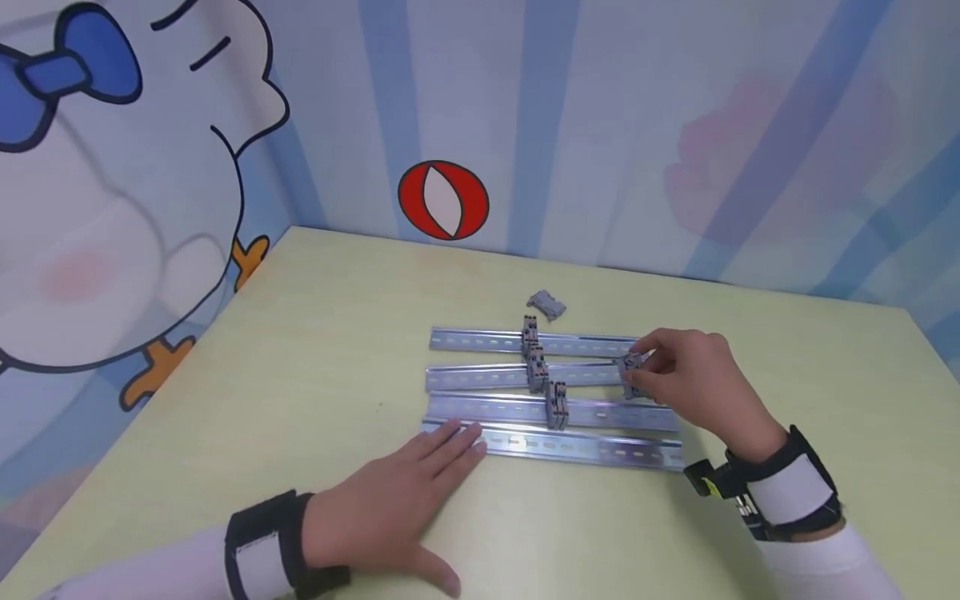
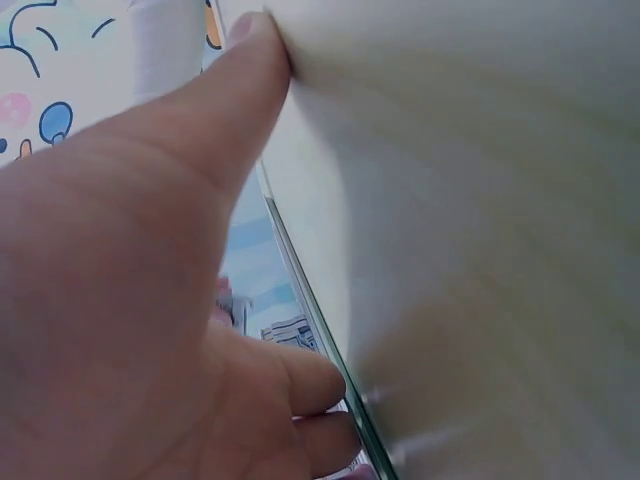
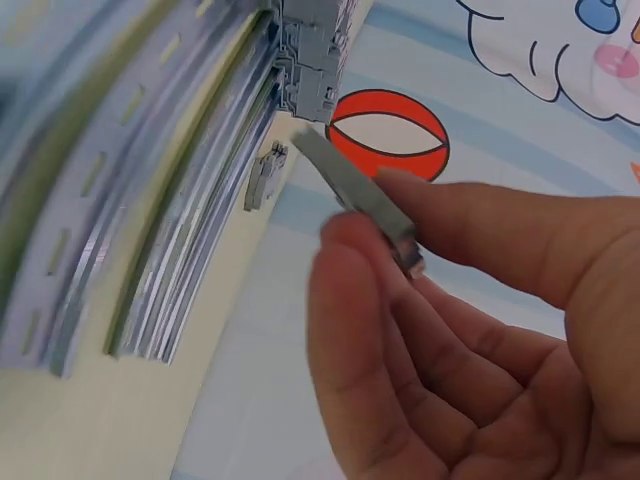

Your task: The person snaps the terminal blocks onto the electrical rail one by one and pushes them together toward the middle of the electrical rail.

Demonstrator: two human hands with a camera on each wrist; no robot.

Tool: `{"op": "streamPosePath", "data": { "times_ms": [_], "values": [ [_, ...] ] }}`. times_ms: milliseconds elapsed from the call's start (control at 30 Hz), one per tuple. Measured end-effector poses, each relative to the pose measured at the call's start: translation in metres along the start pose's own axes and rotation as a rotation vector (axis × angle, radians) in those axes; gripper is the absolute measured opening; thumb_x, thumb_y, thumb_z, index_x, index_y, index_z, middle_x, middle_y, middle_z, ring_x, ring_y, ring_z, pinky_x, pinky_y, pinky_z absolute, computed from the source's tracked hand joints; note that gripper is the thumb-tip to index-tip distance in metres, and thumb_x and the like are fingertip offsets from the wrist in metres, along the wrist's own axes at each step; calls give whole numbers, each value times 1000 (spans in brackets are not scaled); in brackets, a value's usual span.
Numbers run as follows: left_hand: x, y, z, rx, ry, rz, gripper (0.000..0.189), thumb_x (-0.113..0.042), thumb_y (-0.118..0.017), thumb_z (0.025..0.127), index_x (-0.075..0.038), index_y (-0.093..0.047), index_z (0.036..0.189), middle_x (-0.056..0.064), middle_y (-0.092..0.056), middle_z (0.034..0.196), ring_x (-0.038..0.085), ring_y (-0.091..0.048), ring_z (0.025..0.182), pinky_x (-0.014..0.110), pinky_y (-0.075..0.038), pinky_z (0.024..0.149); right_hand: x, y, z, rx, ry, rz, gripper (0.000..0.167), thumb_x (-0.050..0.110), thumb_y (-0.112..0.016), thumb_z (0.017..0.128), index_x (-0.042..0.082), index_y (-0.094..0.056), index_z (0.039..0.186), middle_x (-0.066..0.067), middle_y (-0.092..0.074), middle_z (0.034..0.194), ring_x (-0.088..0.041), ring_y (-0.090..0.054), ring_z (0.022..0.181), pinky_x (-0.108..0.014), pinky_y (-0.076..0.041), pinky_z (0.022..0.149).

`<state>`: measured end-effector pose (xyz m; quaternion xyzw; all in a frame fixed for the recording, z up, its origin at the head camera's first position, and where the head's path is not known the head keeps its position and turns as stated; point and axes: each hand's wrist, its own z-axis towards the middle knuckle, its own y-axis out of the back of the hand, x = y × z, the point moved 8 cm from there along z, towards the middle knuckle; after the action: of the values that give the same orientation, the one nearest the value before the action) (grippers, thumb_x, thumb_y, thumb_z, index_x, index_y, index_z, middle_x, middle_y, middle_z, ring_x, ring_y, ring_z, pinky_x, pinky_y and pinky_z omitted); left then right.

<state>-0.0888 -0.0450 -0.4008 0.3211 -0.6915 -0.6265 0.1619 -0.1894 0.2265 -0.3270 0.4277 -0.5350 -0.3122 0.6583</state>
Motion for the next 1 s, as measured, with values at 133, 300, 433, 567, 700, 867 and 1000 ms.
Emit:
{"op": "streamPosePath", "data": {
  "times_ms": [133,300,433,567,700,867,1000],
  "values": [
    [2,1,2,-4,13,-1,125,-91,-49,65,-14,-15,157,4,-8,164,25,-5,151,44,-23,117,-8,-6,-15,124,-52,-5,34,23,-73,86,1,-66,111,4,-70,75,-10,-63,61,-28,-47,55],
    [3,2,3,-2,11,-7,126,-91,-49,64,-13,-15,157,4,-7,164,26,-4,151,44,-22,117,-21,-17,-31,337,-141,39,31,21,-75,85,-1,-66,104,3,-69,72,-14,-65,60,-29,-53,54],
    [3,2,3,-2,12,-13,125,-90,-51,65,-14,-16,157,4,-7,164,26,-4,151,43,-23,117,-29,-22,-37,419,-202,31,24,16,-76,83,0,-65,97,0,-67,69,-15,-66,58,-29,-55,54],
    [1,2,2,-4,3,-27,124,-88,-53,65,-14,-16,157,4,-9,164,27,-6,151,43,-24,117,-35,-24,-42,461,-249,23,20,12,-75,83,0,-63,92,-2,-66,67,-16,-66,57,-30,-55,54],
    [-1,2,1,-1,-1,-22,124,-88,-52,66,-13,-16,157,5,-10,164,28,-7,150,43,-25,116,-38,-25,-43,460,-249,13,19,10,-74,83,-2,-61,91,-3,-66,67,-16,-66,56,-30,-55,54],
    [-2,0,0,4,-13,-40,122,-88,-52,66,-14,-16,157,3,-10,164,26,-7,150,42,-26,116,-40,-26,-42,444,-244,-4,18,8,-73,84,-3,-61,91,-2,-66,67,-16,-65,55,-30,-55,54],
    [-2,-1,0,1,-27,-63,121,-86,-54,67,-16,-15,158,2,-10,164,25,-7,150,42,-26,116,-40,-27,-42,437,-243,-4,16,7,-72,83,-3,-61,89,-3,-65,67,-16,-65,55,-30,-55,53]
  ]
}}
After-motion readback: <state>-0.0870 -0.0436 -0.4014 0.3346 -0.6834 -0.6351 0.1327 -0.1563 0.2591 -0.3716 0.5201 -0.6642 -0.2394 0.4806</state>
